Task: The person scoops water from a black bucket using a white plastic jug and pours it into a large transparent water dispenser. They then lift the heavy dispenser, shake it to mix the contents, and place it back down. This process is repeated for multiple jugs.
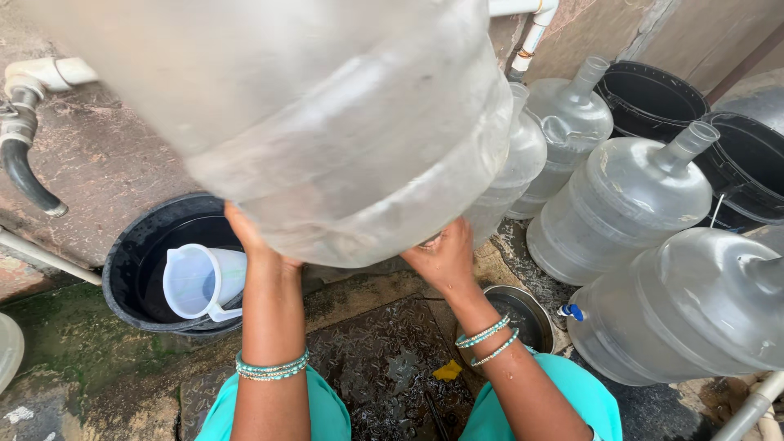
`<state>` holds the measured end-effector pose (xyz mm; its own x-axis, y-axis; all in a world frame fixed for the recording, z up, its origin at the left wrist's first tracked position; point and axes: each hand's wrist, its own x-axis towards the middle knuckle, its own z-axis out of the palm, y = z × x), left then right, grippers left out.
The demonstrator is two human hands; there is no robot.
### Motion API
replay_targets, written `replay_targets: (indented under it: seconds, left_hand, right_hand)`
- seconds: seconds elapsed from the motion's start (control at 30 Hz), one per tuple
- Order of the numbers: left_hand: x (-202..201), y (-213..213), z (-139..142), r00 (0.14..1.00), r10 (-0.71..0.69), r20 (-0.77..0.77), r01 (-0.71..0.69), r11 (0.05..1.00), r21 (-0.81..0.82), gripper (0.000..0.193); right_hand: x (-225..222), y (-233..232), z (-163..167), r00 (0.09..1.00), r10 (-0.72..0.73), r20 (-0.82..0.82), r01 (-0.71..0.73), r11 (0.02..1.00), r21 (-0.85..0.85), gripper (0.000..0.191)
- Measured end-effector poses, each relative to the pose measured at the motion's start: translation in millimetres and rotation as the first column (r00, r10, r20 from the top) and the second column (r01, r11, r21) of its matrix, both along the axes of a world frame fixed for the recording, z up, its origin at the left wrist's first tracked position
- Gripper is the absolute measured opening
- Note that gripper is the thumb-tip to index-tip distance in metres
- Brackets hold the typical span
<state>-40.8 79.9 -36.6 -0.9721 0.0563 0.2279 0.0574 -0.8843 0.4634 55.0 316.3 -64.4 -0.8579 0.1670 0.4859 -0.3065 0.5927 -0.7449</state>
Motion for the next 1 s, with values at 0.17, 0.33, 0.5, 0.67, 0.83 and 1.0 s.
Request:
replay_targets:
  seconds: [0.17,0.33,0.5,0.67,0.83,1.0]
  left_hand:
    - [32.6,23.6,33.9,0.991,-0.073,-0.111,0.004,0.852,-0.524,0.088]
    - [51.3,41.5,50.4,0.951,-0.225,-0.212,0.066,0.817,-0.573,0.092]
    - [45.8,45.2,40.7,0.983,-0.129,-0.132,0.014,0.765,-0.644,0.09]
    - [24.4,34.6,22.0,0.998,0.006,-0.059,-0.042,0.76,-0.648,0.089]
    - [-2.5,22.9,-13.4,0.995,0.079,-0.052,-0.094,0.899,-0.428,0.08]
    - [-24.1,3.8,-52.7,0.98,0.174,-0.099,-0.166,0.983,0.079,0.073]
  right_hand:
    - [-21.4,14.8,-34.3,0.997,-0.074,0.039,0.074,0.997,-0.005,0.054]
    - [-40.9,49.1,-49.1,0.978,-0.048,0.203,0.149,0.84,-0.522,0.085]
    - [-42.1,64.1,-40.1,0.996,0.087,-0.033,-0.082,0.667,-0.741,0.08]
    - [-30.6,61.1,-32.8,0.987,0.149,0.065,-0.087,0.821,-0.564,0.071]
    - [-12.5,45.5,-14.3,0.983,0.167,0.07,-0.154,0.975,-0.163,0.055]
    - [2.4,27.6,11.5,0.992,0.118,0.042,-0.124,0.973,0.196,0.05]
